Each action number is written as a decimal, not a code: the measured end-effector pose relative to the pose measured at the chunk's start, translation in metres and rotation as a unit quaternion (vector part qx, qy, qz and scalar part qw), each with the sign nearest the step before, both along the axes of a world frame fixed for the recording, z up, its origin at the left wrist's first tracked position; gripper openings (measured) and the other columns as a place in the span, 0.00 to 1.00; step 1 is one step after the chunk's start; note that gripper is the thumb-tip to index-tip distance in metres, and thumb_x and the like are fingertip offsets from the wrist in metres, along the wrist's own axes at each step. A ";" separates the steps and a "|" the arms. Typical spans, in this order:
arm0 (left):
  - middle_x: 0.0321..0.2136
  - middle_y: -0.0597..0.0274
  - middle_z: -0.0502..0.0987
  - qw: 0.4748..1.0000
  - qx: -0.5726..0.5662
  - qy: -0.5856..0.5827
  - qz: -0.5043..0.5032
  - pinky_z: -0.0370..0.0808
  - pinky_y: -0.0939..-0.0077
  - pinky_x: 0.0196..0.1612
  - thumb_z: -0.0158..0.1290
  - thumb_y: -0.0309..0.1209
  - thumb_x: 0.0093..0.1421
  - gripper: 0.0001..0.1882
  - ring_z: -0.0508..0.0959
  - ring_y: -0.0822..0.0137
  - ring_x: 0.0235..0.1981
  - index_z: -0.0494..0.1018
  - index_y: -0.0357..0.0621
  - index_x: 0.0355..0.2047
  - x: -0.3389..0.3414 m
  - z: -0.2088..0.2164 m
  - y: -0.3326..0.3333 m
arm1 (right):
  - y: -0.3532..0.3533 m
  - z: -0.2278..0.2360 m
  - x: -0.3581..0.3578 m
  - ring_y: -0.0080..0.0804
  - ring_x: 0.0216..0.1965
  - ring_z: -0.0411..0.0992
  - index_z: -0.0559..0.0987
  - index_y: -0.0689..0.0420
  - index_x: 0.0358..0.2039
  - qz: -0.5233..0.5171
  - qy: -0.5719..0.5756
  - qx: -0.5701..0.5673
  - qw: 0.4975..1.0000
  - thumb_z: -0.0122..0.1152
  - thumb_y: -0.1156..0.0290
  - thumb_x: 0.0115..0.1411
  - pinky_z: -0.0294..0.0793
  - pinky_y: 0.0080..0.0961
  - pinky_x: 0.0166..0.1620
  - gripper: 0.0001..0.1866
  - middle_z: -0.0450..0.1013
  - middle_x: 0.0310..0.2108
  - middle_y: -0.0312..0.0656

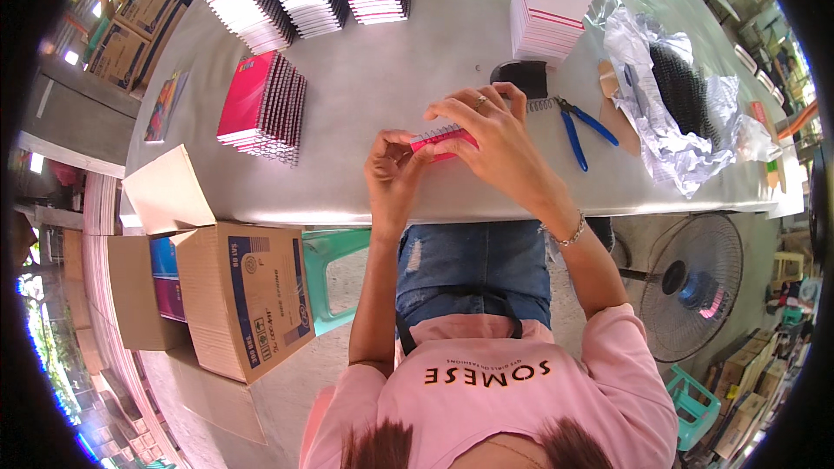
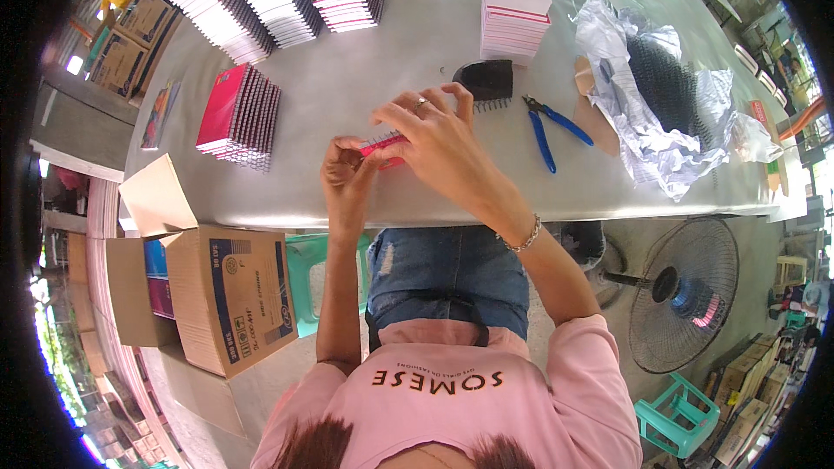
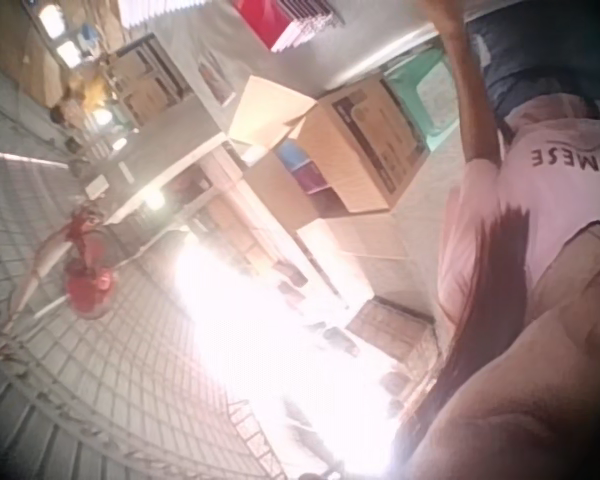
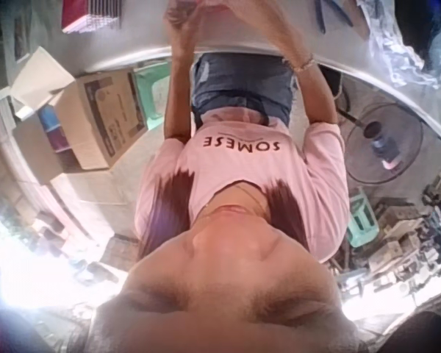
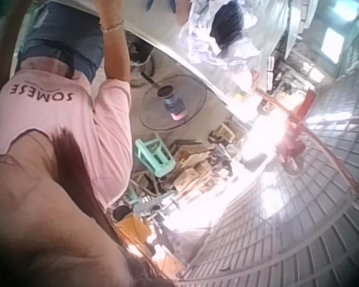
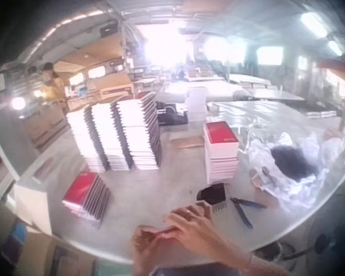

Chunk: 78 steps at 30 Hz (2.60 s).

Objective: The person binds spiral notebooks by inserting a wire coil into the punched holes of a notebook cover and pages, using a wire cutter to trim and secure the ends, and then stacking the completed notebooks.

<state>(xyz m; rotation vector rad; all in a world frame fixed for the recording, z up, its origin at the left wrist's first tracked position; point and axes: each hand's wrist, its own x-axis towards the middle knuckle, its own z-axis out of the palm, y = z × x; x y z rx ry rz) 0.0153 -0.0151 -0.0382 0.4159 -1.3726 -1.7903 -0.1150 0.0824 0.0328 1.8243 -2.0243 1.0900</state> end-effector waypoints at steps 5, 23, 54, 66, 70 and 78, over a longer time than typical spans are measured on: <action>0.32 0.64 0.77 1.000 0.015 0.022 -0.002 0.76 0.79 0.41 0.58 0.19 0.58 0.07 0.77 0.75 0.37 0.72 0.39 0.36 0.006 0.006 0.001 | -0.003 -0.006 -0.002 0.33 0.46 0.70 0.78 0.49 0.37 0.019 0.005 0.032 0.999 0.63 0.71 0.54 0.51 0.46 0.58 0.09 0.76 0.37 0.34; 0.32 0.61 0.80 0.999 0.016 0.002 0.036 0.76 0.82 0.40 0.59 0.18 0.57 0.06 0.78 0.75 0.34 0.75 0.35 0.35 0.007 -0.004 -0.001 | -0.012 -0.018 0.011 0.35 0.46 0.69 0.76 0.50 0.35 0.022 -0.019 0.002 1.000 0.61 0.71 0.56 0.50 0.48 0.60 0.06 0.73 0.38 0.34; 0.32 0.67 0.78 0.990 -0.066 -0.103 0.064 0.72 0.85 0.37 0.57 0.32 0.63 0.14 0.73 0.80 0.33 0.76 0.37 0.45 -0.011 0.017 0.017 | 0.079 -0.024 0.022 0.47 0.47 0.65 0.68 0.56 0.58 -0.138 -0.167 0.015 0.976 0.71 0.65 0.49 0.66 0.39 0.52 0.36 0.66 0.46 0.49; 0.31 0.63 0.81 0.986 -0.084 -0.120 0.079 0.73 0.84 0.36 0.54 0.26 0.62 0.11 0.75 0.80 0.31 0.78 0.36 0.44 -0.008 0.016 0.018 | 0.056 -0.036 0.054 0.42 0.45 0.68 0.71 0.48 0.58 -0.085 -0.144 0.015 0.986 0.73 0.63 0.45 0.68 0.40 0.48 0.38 0.64 0.46 0.45; 0.30 0.65 0.81 0.981 -0.118 -0.108 0.106 0.71 0.85 0.31 0.53 0.23 0.61 0.10 0.72 0.81 0.27 0.78 0.36 0.43 -0.010 0.011 0.019 | 0.053 -0.038 0.056 0.41 0.42 0.70 0.72 0.49 0.58 -0.087 -0.145 0.004 0.986 0.73 0.64 0.44 0.70 0.39 0.45 0.37 0.65 0.44 0.44; 0.27 0.62 0.81 0.972 -0.141 -0.137 0.126 0.71 0.85 0.29 0.52 0.20 0.59 0.12 0.72 0.81 0.24 0.79 0.38 0.42 -0.009 0.007 0.021 | 0.053 -0.040 0.058 0.40 0.34 0.72 0.72 0.52 0.56 -0.079 -0.136 -0.013 0.987 0.71 0.66 0.49 0.73 0.34 0.37 0.32 0.67 0.39 0.43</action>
